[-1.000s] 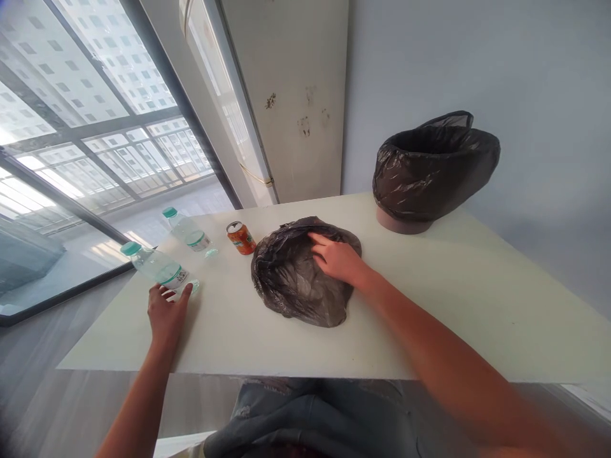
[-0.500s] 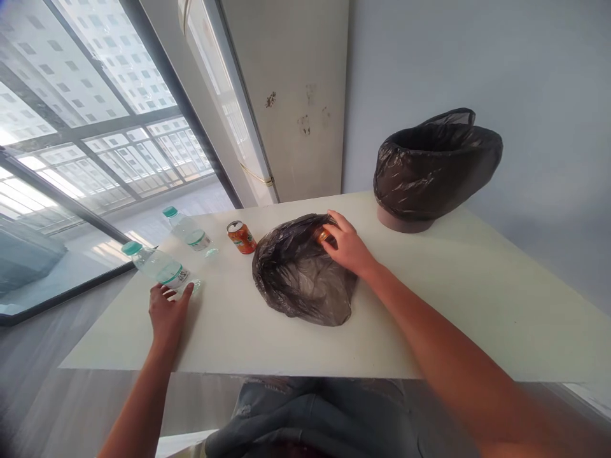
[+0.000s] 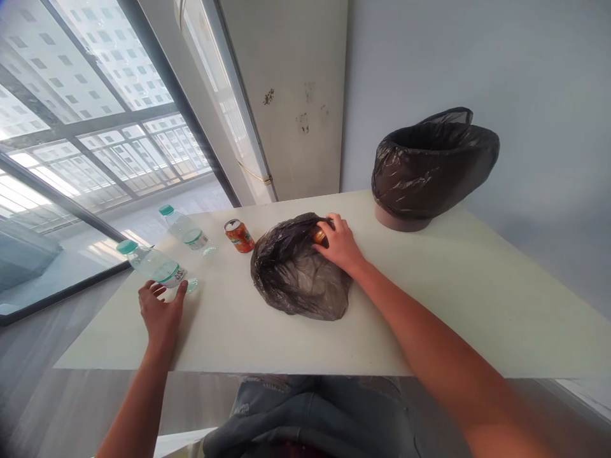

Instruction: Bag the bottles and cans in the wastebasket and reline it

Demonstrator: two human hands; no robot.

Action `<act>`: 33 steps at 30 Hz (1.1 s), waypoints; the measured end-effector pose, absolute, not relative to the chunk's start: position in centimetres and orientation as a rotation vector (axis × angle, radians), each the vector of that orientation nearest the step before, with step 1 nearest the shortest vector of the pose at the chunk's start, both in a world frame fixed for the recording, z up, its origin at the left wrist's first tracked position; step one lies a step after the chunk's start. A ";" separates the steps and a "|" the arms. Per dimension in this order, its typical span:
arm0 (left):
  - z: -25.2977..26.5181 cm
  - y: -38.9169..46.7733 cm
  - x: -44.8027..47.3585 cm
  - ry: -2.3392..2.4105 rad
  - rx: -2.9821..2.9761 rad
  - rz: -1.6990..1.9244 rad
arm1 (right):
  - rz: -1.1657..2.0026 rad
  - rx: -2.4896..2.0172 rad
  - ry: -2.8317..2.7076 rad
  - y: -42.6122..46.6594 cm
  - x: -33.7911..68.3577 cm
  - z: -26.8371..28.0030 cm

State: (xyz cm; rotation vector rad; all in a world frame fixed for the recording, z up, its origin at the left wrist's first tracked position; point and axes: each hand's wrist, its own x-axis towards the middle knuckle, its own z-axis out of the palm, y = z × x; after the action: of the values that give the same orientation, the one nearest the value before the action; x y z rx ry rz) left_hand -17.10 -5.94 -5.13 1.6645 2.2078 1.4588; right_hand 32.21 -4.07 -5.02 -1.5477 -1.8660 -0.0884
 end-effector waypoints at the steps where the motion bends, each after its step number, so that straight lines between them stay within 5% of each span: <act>1: -4.9 -6.1 -16.9 2.200 1.664 1.493 | -0.065 -1.537 -1.861 -4.0 32.3 -5.1; 33: -4.3 -6.8 -16.5 2.076 1.589 1.878 | -0.049 -1.247 -1.738 -7.1 32.4 -0.3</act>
State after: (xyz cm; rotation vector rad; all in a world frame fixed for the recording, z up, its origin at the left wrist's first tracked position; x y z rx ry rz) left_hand -16.52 -6.83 -4.26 1.5895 2.0760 1.8778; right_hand 32.43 -7.06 -0.27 -1.2466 -1.7377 -0.0491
